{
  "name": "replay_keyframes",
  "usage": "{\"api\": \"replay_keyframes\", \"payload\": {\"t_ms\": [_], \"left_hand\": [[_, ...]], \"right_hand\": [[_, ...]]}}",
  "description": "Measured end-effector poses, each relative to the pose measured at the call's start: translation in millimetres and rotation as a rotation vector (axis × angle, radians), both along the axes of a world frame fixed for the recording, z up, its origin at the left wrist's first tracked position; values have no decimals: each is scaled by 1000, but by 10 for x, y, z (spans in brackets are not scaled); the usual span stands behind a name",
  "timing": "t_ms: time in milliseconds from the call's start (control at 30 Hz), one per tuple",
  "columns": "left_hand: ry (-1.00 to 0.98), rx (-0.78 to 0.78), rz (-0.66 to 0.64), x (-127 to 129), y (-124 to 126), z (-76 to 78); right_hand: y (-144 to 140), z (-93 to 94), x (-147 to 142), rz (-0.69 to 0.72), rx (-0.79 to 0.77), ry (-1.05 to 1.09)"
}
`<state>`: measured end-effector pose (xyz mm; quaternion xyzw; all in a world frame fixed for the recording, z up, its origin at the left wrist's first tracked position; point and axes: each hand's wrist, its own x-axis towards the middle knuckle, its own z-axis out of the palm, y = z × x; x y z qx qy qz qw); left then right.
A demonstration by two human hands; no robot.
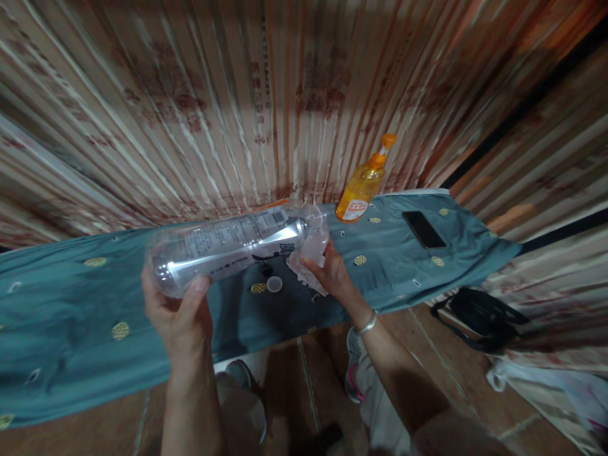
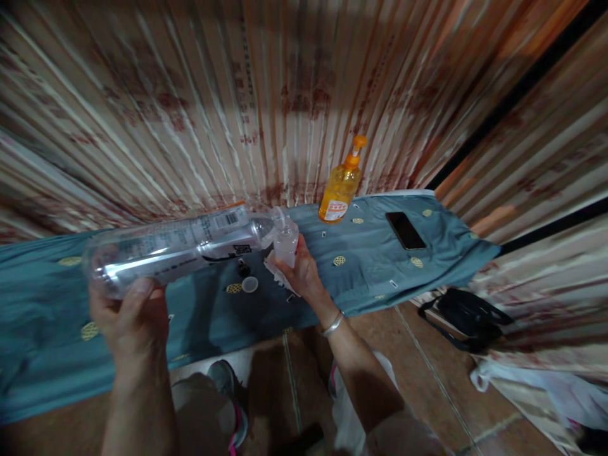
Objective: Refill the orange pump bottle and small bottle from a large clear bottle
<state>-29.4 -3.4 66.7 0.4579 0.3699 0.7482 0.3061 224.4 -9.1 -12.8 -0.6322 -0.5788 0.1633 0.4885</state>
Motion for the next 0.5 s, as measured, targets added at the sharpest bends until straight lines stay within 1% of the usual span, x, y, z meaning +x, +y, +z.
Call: {"api": "replay_keyframes", "payload": {"t_ms": [133, 367, 500], "left_hand": [[-4, -8, 15, 6, -3, -6], [2, 56, 19, 1, 24, -39], [-8, 8, 27, -18, 29, -52]], "right_hand": [[-2, -3, -2, -10, -12, 3], [-4, 10, -7, -2, -17, 16], [-4, 10, -5, -7, -24, 17]]}}
